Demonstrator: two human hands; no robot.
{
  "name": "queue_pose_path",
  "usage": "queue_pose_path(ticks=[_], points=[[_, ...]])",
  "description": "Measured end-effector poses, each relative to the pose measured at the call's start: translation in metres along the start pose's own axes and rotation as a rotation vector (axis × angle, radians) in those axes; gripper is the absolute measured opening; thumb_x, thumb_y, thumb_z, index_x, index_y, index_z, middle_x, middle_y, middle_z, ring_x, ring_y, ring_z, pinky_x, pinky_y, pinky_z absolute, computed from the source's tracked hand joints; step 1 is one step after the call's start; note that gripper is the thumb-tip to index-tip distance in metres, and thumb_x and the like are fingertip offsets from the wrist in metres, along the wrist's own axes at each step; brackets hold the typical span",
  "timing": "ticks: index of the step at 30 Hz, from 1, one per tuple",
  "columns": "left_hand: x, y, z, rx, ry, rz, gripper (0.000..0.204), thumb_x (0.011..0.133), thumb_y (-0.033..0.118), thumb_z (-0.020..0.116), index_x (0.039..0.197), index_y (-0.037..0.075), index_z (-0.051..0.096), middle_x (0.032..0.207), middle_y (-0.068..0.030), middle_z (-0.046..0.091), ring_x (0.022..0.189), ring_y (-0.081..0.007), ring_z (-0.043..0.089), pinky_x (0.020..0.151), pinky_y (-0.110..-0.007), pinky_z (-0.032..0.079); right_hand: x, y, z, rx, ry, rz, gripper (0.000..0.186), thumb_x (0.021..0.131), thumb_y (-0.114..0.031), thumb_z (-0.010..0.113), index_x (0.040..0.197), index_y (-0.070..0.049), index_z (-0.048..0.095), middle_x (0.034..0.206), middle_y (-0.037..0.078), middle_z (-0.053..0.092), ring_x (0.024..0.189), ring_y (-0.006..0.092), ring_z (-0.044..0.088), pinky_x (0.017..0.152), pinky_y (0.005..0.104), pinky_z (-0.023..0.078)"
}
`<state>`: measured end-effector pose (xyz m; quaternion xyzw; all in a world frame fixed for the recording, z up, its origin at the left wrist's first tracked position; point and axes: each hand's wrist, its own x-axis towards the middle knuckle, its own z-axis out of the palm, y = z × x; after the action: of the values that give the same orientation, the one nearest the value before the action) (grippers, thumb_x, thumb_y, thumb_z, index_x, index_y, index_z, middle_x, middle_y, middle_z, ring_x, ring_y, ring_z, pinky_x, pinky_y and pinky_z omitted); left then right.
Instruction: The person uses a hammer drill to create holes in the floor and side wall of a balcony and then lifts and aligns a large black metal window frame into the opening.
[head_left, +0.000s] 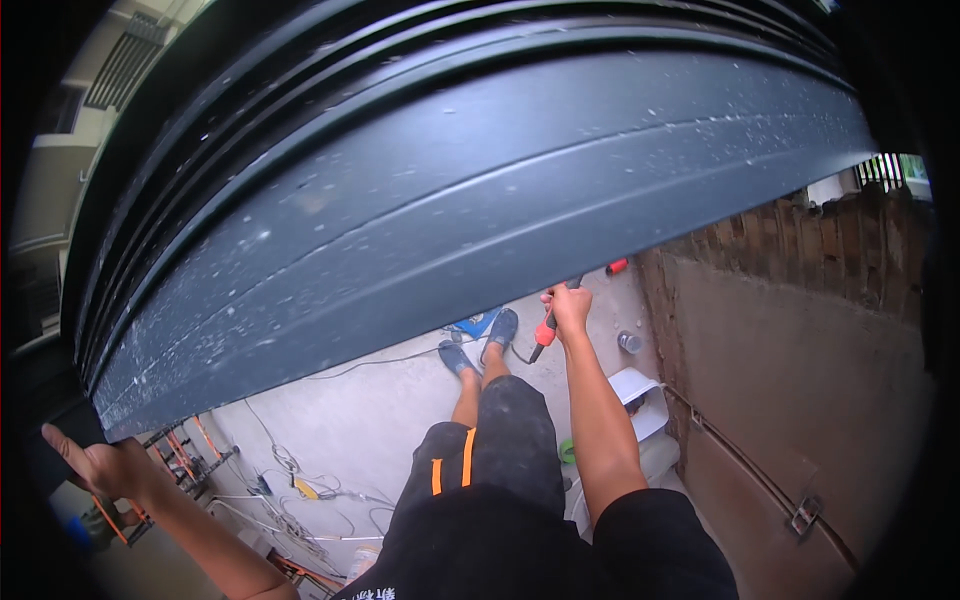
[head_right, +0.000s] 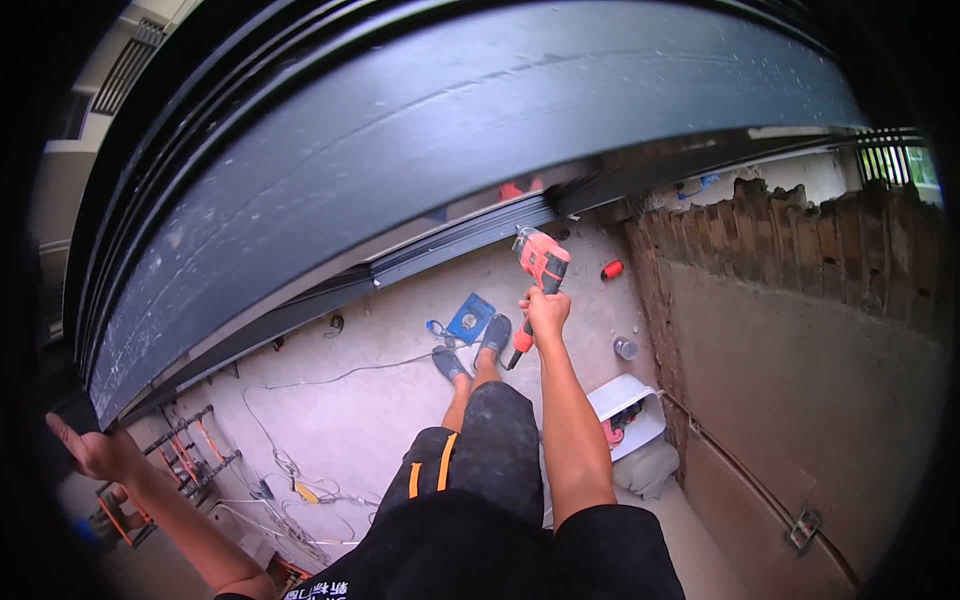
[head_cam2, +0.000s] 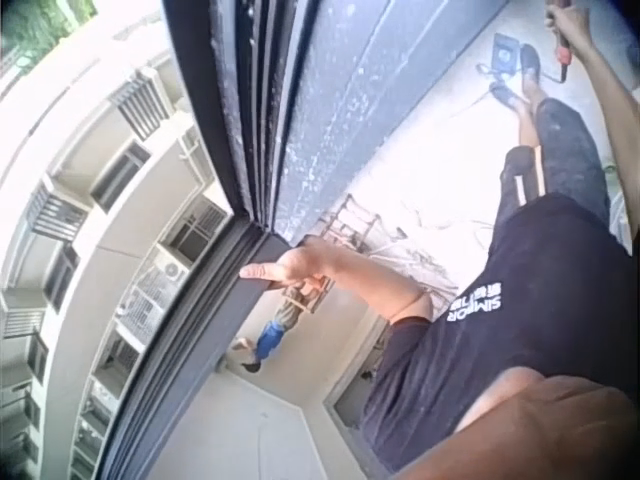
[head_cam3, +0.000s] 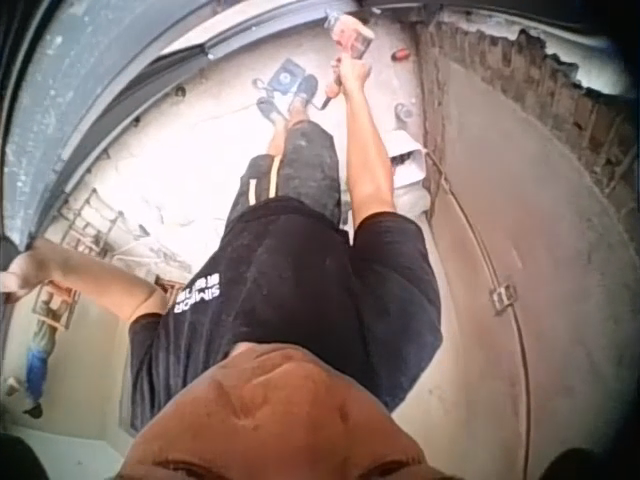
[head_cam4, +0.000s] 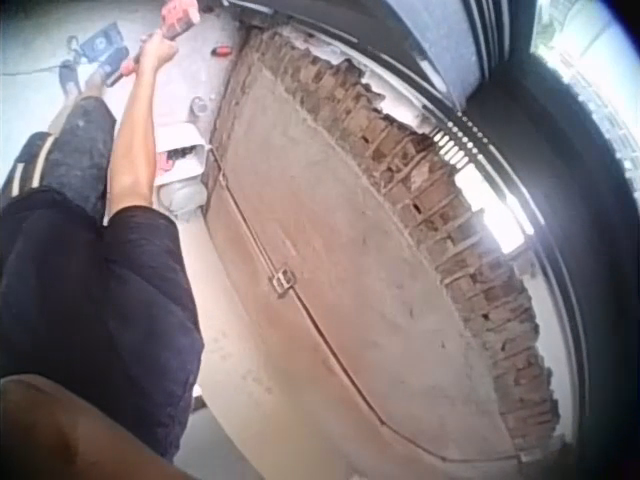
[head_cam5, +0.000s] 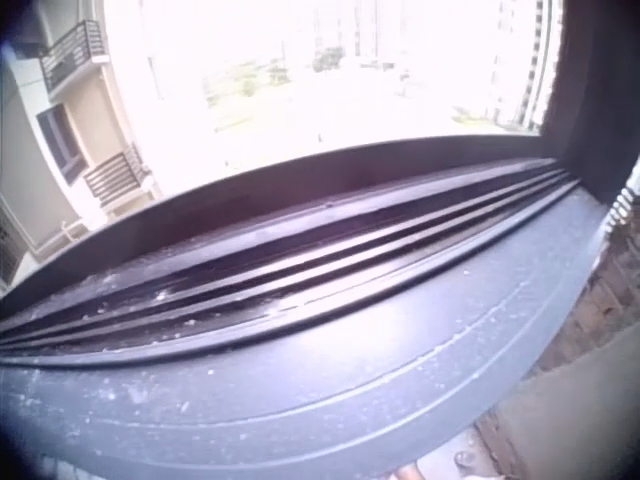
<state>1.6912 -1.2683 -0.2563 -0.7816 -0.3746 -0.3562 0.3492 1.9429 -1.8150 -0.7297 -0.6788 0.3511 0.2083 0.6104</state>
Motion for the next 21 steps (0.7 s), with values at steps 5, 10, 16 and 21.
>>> queue_pose_path(ticks=[5, 10, 16, 21], points=[[0.000, 0.002, -0.001, 0.039, -0.033, -0.033, 0.083, 0.074, 0.026, 0.091, 0.149, 0.013, 0.058, 0.151, -0.0081, 0.060, 0.084, -0.0412, 0.071, 0.077, -0.045, 0.057, -0.003, -0.003, -0.001, 0.048, 0.064, -0.052, 0.012, 0.082, -0.005, 0.066, 0.079, 0.006, 0.066, 0.066, 0.013, 0.068, 0.057, 0.0184, 0.068, 0.049, 0.0313, 0.049], [0.001, 0.024, -0.009, 0.023, 0.037, 0.059, 0.087, 0.080, 0.004, 0.076, 0.161, 0.017, 0.046, 0.090, -0.0161, 0.067, 0.062, -0.0265, 0.051, 0.061, -0.043, 0.048, -0.009, -0.015, 0.003, 0.022, 0.091, 0.005, 0.010, 0.082, -0.003, 0.064, 0.075, 0.004, 0.063, 0.064, 0.010, 0.065, 0.052, 0.0171, 0.062, 0.049, 0.0317, 0.048], [0.002, 0.018, -0.005, 0.007, 0.051, 0.064, 0.092, 0.077, 0.005, 0.083, 0.161, 0.018, 0.046, 0.090, -0.0135, 0.065, 0.063, -0.0251, 0.049, 0.060, -0.042, 0.047, -0.017, -0.010, 0.016, 0.425, 0.146, 0.130, 0.011, 0.085, -0.004, 0.065, 0.077, 0.003, 0.062, 0.066, 0.011, 0.063, 0.051, 0.0167, 0.060, 0.048, 0.0305, 0.049], [-0.011, 0.063, -0.047, -0.393, 0.134, -0.222, 0.057, 0.093, 0.000, 0.070, 0.147, 0.004, 0.051, 0.112, -0.0182, 0.063, 0.097, -0.0278, 0.060, 0.091, -0.040, 0.050, -0.023, -0.005, 0.020, 0.417, 0.135, 0.129, 0.011, 0.085, -0.004, 0.064, 0.077, 0.002, 0.061, 0.067, 0.010, 0.063, 0.054, 0.0169, 0.061, 0.050, 0.0306, 0.050]])
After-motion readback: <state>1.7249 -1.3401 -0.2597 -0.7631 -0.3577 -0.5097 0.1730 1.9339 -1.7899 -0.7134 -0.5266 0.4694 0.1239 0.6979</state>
